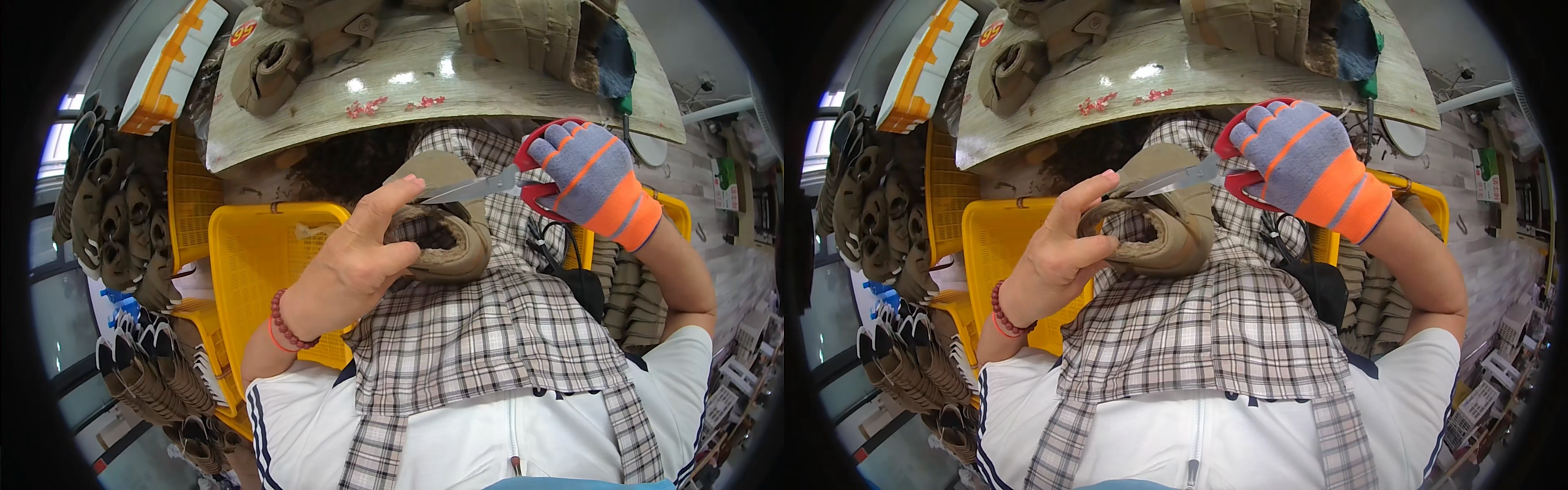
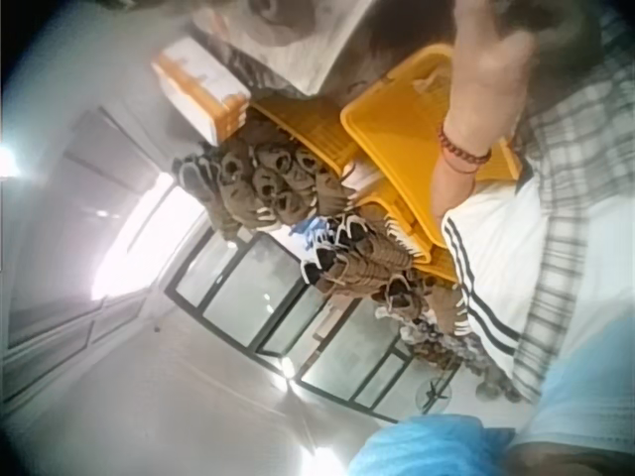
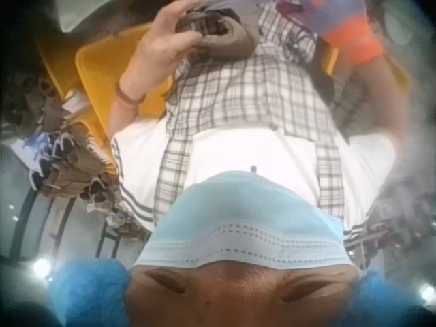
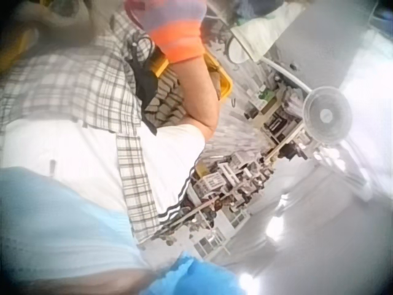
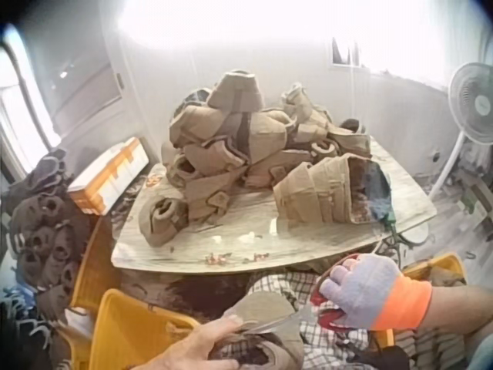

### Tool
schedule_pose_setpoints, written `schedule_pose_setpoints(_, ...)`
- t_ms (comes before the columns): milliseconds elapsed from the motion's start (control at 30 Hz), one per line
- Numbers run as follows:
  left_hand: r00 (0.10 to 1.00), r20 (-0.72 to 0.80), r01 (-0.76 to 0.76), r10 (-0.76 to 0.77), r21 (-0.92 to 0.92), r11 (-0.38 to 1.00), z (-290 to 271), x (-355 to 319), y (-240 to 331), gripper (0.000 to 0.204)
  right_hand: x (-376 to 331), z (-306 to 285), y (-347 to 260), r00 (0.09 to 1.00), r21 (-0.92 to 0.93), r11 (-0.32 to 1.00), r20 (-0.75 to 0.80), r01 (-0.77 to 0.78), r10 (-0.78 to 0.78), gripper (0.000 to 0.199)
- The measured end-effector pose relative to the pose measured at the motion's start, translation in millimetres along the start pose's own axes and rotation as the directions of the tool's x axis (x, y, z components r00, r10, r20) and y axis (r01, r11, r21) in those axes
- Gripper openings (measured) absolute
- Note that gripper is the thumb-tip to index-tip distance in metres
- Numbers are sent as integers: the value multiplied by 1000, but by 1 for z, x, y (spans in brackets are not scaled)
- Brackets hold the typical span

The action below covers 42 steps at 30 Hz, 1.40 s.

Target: The person uses shears to trim the fuzzy lining inside a series of beige slip-on shoes. They repeatedly pick up a shoe, cut the interior lining, and place the shoe on a table, continuing the process with multiple units.

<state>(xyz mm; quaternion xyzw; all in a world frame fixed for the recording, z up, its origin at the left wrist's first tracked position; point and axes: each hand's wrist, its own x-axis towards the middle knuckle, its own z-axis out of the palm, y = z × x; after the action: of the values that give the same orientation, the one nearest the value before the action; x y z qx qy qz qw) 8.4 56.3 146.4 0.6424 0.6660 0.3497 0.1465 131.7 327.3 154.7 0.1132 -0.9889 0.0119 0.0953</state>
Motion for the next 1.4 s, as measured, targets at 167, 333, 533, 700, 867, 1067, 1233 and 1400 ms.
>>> schedule_pose_setpoints(167,1000,0,-1,1,21,1000,0,0,0,17,-3,7,-1,999,-12,1000,35,-26,26,31)
schedule_pose_setpoints(333,1000,2,-3,3,24,1000,2,0,1,15,-1,7,-1,998,29,999,61,-23,21,32)
schedule_pose_setpoints(533,999,44,-25,22,60,998,2,1,0,15,-6,12,1,996,-35,999,88,-16,19,33)
schedule_pose_setpoints(700,999,42,16,-17,23,1000,0,-1,3,20,-13,10,1,955,264,919,122,-294,271,41)
schedule_pose_setpoints(867,990,-107,110,-94,157,982,3,-7,11,23,-6,63,-19,787,838,130,429,-530,444,40)
schedule_pose_setpoints(1067,993,-45,117,-110,203,972,15,-21,14,27,33,57,-65,897,915,208,256,-345,361,48)
schedule_pose_setpoints(1233,939,-132,313,-318,-60,948,32,-31,15,19,32,102,-63,858,802,374,306,-466,413,39)
schedule_pose_setpoints(1400,686,-323,648,-652,-136,750,57,-21,9,18,34,112,-68,851,817,353,284,-456,442,38)
